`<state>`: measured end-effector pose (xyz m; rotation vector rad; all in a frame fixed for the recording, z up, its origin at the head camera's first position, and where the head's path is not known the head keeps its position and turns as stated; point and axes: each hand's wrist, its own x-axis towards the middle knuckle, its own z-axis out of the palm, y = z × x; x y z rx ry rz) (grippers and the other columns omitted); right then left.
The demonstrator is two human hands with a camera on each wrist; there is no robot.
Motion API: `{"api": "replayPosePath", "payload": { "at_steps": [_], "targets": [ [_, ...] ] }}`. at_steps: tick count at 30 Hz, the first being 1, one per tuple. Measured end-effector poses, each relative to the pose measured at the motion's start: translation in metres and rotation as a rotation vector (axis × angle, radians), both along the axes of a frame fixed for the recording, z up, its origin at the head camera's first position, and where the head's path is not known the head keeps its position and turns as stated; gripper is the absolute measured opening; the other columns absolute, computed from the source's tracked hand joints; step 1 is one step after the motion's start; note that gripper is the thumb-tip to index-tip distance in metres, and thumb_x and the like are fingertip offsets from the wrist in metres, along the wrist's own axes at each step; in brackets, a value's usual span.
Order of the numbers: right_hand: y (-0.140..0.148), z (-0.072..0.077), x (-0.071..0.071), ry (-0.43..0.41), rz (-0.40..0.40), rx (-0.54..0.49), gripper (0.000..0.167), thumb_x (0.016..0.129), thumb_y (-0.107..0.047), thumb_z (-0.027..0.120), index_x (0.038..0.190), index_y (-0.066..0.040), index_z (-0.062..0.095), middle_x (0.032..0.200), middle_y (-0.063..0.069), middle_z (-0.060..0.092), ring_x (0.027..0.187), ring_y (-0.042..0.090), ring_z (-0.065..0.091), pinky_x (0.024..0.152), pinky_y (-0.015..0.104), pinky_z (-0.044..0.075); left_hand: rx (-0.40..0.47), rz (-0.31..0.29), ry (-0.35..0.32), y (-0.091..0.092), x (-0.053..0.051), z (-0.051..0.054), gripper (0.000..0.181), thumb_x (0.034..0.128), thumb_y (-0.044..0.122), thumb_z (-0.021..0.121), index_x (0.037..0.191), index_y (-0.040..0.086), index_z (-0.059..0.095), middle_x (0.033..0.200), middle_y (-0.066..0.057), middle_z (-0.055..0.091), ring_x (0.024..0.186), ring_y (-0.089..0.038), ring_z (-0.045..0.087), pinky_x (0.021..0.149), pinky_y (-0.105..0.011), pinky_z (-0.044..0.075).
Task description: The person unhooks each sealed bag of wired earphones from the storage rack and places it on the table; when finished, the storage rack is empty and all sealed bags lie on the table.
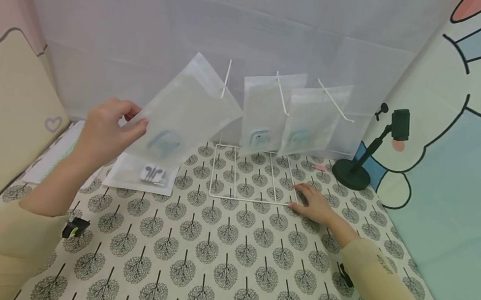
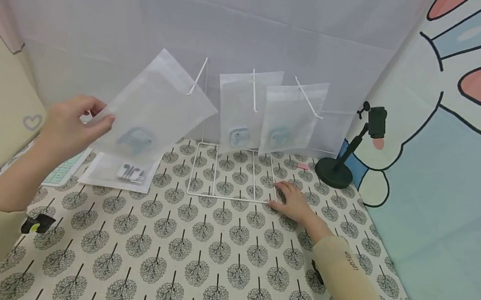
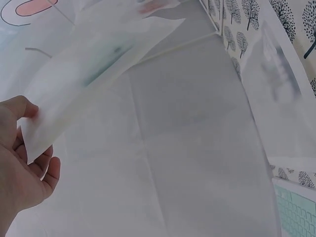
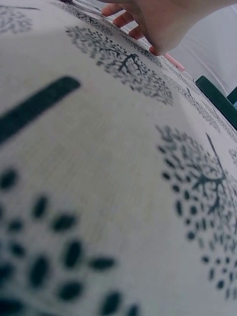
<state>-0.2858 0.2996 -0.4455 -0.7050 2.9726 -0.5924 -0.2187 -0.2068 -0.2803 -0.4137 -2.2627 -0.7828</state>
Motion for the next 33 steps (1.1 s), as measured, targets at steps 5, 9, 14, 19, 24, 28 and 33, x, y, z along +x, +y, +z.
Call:
{"api": "replayPosePath", "payload": {
  "at_steps": [5,9,14,19,24,28,33],
  "targets": [
    [0.000,0.001,0.001,-0.004,0.000,-0.004,0.064,0.089,-0.036,0.063,0.139,-0.002,0.042,0.142,0.025,0.037,0.132,0.046,0.031,0.108,0.064,0.021,-0.028,-0.008,0.009,-0.002,0.009,0.006,0.005,0.0819,0.008,0.065,0.083,0.003,0.066,0.075,-0.007,0.063,0.069,-0.014,0.042,0.065,-0.024,0.033],
    [0.000,0.001,0.001,-0.010,-0.002,-0.004,0.065,0.089,-0.036,0.063,0.139,-0.002,0.041,0.143,0.025,0.037,0.132,0.046,0.030,0.108,0.064,0.020,-0.025,-0.023,-0.015,-0.002,0.017,0.012,0.005,0.0832,0.009,0.064,0.083,0.004,0.066,0.074,-0.006,0.061,0.067,-0.012,0.039,0.080,-0.028,0.041],
    [0.000,0.000,0.000,-0.006,-0.008,-0.002,0.065,0.088,-0.036,0.063,0.139,-0.003,0.042,0.143,0.024,0.037,0.132,0.045,0.030,0.108,0.064,0.021,-0.001,-0.025,-0.060,0.001,0.028,0.018,0.008,0.0853,0.012,0.063,0.085,0.005,0.065,0.078,-0.006,0.061,0.071,-0.010,0.042,0.079,-0.028,0.040],
    [-0.001,-0.003,-0.002,-0.002,-0.012,-0.008,0.065,0.088,-0.037,0.064,0.139,-0.003,0.042,0.143,0.024,0.037,0.132,0.045,0.030,0.108,0.064,0.020,0.000,-0.017,-0.061,0.004,0.036,0.023,0.009,0.0854,0.013,0.063,0.085,0.004,0.065,0.082,-0.007,0.063,0.076,-0.010,0.045,0.070,-0.025,0.035],
    [-0.003,-0.002,-0.002,-0.007,-0.011,-0.006,0.065,0.088,-0.037,0.064,0.139,-0.003,0.042,0.143,0.024,0.036,0.132,0.046,0.029,0.108,0.064,0.018,0.008,-0.022,-0.038,0.004,0.043,0.024,0.006,0.0837,0.011,0.064,0.084,0.005,0.064,0.081,-0.006,0.063,0.074,-0.002,0.044,0.069,-0.023,0.035],
    [-0.003,-0.002,-0.002,-0.007,-0.006,-0.003,0.065,0.089,-0.037,0.064,0.139,-0.003,0.042,0.143,0.024,0.036,0.132,0.046,0.029,0.109,0.064,0.018,0.009,-0.029,-0.046,0.005,0.049,0.025,0.005,0.0836,0.011,0.064,0.083,0.006,0.064,0.081,-0.005,0.062,0.072,-0.003,0.042,0.067,-0.022,0.033],
    [-0.002,-0.002,-0.003,-0.001,-0.004,-0.004,0.065,0.088,-0.036,0.064,0.139,-0.002,0.042,0.142,0.025,0.037,0.132,0.046,0.030,0.109,0.064,0.018,-0.001,-0.041,-0.036,0.006,0.054,0.026,0.004,0.0832,0.010,0.065,0.081,0.006,0.063,0.082,-0.004,0.064,0.071,-0.004,0.042,0.065,-0.022,0.032]
  ]
}}
